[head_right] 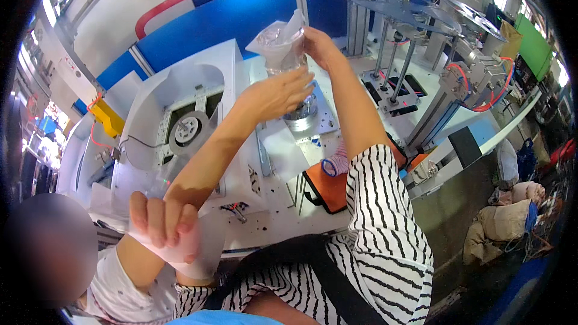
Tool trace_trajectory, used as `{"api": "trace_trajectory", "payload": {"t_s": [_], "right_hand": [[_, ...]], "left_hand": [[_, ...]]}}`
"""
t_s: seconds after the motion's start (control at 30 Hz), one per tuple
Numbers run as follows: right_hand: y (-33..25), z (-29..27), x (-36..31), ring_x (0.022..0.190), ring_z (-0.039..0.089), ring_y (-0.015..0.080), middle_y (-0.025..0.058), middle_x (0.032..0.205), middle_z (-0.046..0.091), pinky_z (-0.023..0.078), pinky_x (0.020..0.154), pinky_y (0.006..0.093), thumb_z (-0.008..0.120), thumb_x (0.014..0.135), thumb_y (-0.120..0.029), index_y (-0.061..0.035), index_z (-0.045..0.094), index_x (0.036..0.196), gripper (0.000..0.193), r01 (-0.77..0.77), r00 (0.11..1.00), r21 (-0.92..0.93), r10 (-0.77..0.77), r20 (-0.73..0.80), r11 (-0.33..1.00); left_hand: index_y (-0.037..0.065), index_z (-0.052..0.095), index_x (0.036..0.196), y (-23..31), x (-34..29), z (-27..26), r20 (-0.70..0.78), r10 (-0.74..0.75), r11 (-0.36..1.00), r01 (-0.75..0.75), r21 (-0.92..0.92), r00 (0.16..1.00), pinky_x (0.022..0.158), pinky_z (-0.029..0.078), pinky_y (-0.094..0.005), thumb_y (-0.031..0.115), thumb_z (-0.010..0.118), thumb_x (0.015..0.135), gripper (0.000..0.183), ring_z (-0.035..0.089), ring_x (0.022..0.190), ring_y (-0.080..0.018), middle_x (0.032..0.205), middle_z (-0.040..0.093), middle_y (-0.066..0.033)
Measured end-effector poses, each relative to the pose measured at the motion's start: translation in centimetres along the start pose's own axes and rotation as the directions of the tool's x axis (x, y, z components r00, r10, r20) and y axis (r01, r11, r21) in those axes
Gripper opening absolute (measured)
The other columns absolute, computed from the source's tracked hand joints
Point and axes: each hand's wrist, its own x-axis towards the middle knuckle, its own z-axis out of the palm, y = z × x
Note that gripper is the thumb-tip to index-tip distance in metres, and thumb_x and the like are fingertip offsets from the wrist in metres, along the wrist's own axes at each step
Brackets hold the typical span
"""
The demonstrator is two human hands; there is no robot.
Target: The person walks through a factory floor, picks up a cardboard box, and then moves to a conveyor belt area. They repeatedly pick up stacks of blue plastic spools from the belt and place them onto a nearby table, stacking them into piles.
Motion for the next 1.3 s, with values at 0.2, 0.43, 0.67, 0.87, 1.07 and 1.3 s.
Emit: {"api": "trace_trajectory", "payload": {"t_s": [0.2,0.43,0.67,0.87,1.07,1.3], "right_hand": [[0.8,-1.8,-1.1,0.086,0.058,0.0118,0.0015,0.096,0.063,0.044,0.08,0.028,0.054,0.09,-0.021,-0.0052,0.059,0.108,0.024,0.084,0.994,0.003,-0.083,-0.077,0.996],[0.7,-2.9,0.1,0.088,0.058,0.0151,0.0049,0.095,0.063,0.048,0.077,0.0303,0.053,0.087,-0.012,-0.0035,0.061,0.101,0.018,0.107,0.983,-0.259,-0.141,-0.117,0.96],[2.0,-2.2,2.2,0.073,0.06,0.0187,0.0089,0.084,0.063,0.048,0.066,0.032,0.05,0.086,-0.01,-0.002,0.063,0.093,0.017,0.179,0.93,-0.501,-0.311,-0.193,0.847],[1.5,-1.4,2.2,0.072,0.056,0.0176,0.0084,0.082,0.06,0.045,0.063,0.0299,0.056,0.084,-0.018,-0.0011,0.06,0.088,0.018,0.143,0.911,-0.382,-0.272,-0.311,0.913],[2.6,-2.0,-5.4,0.079,0.055,0.0211,0.0093,0.083,0.056,0.043,0.065,0.0347,0.055,0.084,-0.025,0.0004,0.053,0.084,0.026,0.146,0.824,-0.451,-0.36,-0.438,0.881],[4.1,2.2,-6.1,0.085,0.053,0.0404,0.0205,0.088,0.057,0.042,0.072,0.0474,0.05,0.085,-0.026,-0.0005,0.054,0.085,0.026,0.011,0.831,-0.895,-0.503,-0.24,0.445]], "left_hand": [[0.007,0.051,0.085,-4.4,-0.1,1.9,0.071,-0.173,0.984,0.169,0.06,0.982,0.071,0.046,-0.0415,0.02,0.04,0.094,0.019,0.052,0.061,-0.0221,0.067,0.058,-0.0089],[0.006,0.053,0.085,-7.6,-1.4,2.2,-0.048,-0.162,0.987,0.163,0.012,0.986,0.075,0.045,-0.0409,0.023,0.042,0.094,0.022,0.054,0.064,-0.022,0.069,0.059,-0.0086],[0.007,0.053,0.086,-8.4,-1.6,3.0,-0.063,-0.161,0.987,0.162,0.019,0.985,0.076,0.045,-0.0403,0.021,0.043,0.093,0.019,0.054,0.064,-0.0212,0.07,0.059,-0.0078],[0.006,0.053,0.086,-8.4,-1.5,2.0,-0.014,-0.154,0.988,0.154,-0.014,0.988,0.076,0.044,-0.0409,0.02,0.043,0.093,0.018,0.054,0.065,-0.0209,0.071,0.06,-0.0081],[0.005,0.052,0.086,-9.6,-0.9,1.7,0.021,-0.234,0.965,0.235,-0.114,0.972,0.077,0.043,-0.0404,0.019,0.043,0.093,0.018,0.053,0.066,-0.021,0.072,0.059,-0.0089],[0.003,0.051,0.091,-9.7,0.1,0.7,0.162,-0.278,0.948,0.297,-0.111,0.947,0.079,0.043,-0.0404,0.013,0.041,0.093,0.015,0.053,0.069,-0.0202,0.074,0.058,-0.0081]]}}
